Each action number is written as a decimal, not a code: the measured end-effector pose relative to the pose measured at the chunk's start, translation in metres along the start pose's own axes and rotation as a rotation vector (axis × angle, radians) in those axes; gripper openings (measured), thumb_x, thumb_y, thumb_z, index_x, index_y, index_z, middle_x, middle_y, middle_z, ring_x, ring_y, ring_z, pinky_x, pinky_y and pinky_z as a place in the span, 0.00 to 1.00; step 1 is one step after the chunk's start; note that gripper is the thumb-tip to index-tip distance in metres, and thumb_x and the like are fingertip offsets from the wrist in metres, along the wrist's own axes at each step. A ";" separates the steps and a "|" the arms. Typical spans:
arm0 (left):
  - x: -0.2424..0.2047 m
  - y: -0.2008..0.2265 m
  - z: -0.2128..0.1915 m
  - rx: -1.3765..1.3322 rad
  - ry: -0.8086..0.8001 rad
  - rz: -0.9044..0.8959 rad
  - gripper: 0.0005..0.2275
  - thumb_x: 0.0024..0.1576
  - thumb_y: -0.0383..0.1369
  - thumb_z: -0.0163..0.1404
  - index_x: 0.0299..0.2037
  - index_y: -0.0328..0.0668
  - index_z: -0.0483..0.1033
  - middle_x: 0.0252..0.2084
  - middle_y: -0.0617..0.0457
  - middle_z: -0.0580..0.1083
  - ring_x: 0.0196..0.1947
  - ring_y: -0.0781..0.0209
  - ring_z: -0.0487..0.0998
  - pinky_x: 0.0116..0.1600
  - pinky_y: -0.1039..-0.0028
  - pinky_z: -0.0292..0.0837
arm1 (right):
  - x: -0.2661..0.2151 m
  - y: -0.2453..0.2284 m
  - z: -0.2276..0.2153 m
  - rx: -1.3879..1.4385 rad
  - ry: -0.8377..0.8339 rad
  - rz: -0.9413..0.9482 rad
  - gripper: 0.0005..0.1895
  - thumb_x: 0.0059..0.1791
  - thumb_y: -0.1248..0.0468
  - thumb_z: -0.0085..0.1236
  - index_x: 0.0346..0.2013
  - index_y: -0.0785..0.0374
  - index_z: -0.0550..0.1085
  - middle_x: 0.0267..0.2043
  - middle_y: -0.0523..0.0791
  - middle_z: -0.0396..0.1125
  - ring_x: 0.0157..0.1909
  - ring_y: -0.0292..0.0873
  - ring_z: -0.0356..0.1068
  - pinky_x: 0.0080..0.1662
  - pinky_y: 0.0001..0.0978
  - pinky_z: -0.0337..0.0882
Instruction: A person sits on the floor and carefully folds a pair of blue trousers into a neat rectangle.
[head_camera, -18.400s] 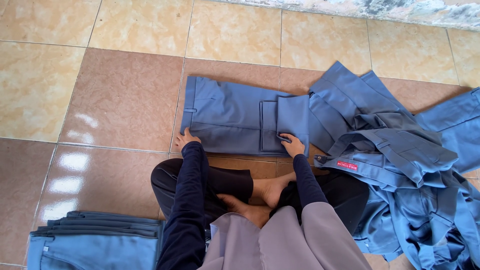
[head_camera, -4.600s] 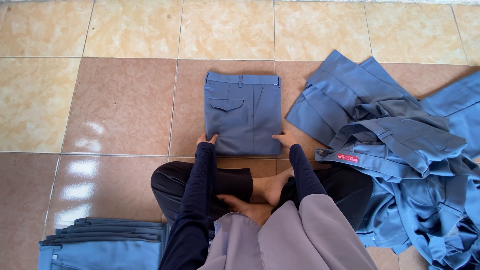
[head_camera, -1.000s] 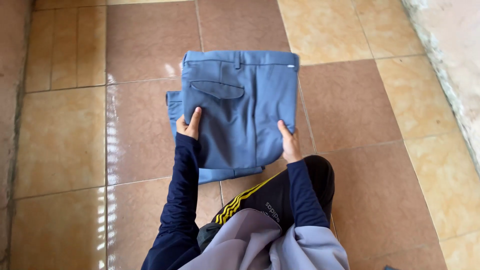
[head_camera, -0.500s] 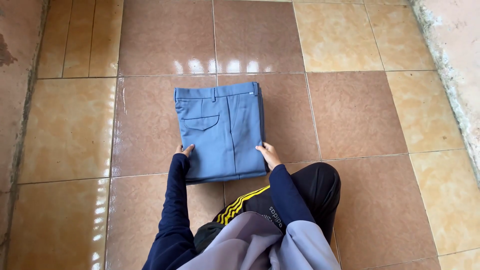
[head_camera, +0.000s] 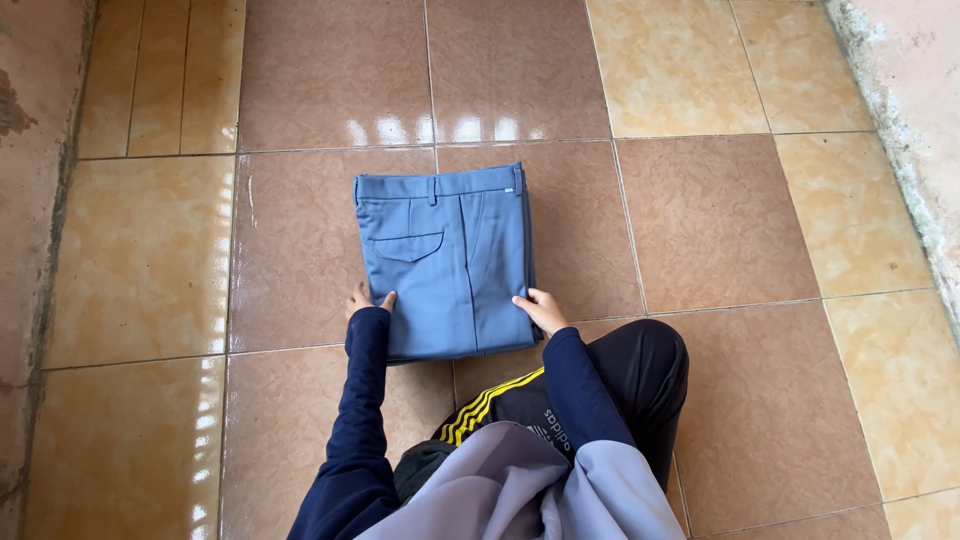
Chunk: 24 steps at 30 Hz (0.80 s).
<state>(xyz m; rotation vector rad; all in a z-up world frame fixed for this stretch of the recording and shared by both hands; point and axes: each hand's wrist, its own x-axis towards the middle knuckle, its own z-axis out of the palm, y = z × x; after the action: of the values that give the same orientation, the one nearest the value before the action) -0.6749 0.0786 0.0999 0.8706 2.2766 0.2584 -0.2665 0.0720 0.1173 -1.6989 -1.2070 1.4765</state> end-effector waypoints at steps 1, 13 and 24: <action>0.014 -0.007 0.012 0.001 0.000 0.002 0.43 0.48 0.64 0.58 0.73 0.69 0.53 0.73 0.47 0.60 0.73 0.47 0.60 0.75 0.59 0.55 | 0.000 -0.003 -0.001 0.002 0.002 -0.001 0.14 0.44 0.53 0.68 0.39 0.57 0.82 0.32 0.43 0.75 0.34 0.37 0.70 0.29 0.27 0.72; 0.013 -0.012 0.024 -0.263 0.011 0.212 0.30 0.56 0.48 0.59 0.69 0.56 0.66 0.60 0.47 0.72 0.56 0.52 0.78 0.62 0.63 0.75 | -0.013 -0.031 0.006 0.173 0.218 -0.148 0.22 0.44 0.60 0.71 0.50 0.62 0.75 0.24 0.39 0.63 0.25 0.33 0.64 0.27 0.19 0.65; 0.028 -0.010 0.027 -0.291 0.013 0.182 0.35 0.51 0.48 0.64 0.68 0.55 0.65 0.59 0.42 0.71 0.61 0.47 0.73 0.65 0.62 0.72 | 0.008 0.001 0.005 0.245 0.231 -0.057 0.21 0.42 0.59 0.74 0.46 0.58 0.76 0.22 0.38 0.61 0.22 0.32 0.64 0.23 0.19 0.64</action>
<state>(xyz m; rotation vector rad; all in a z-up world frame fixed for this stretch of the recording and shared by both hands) -0.6776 0.0880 0.0607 0.9220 2.1026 0.6608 -0.2713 0.0784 0.1118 -1.6032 -0.9054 1.2948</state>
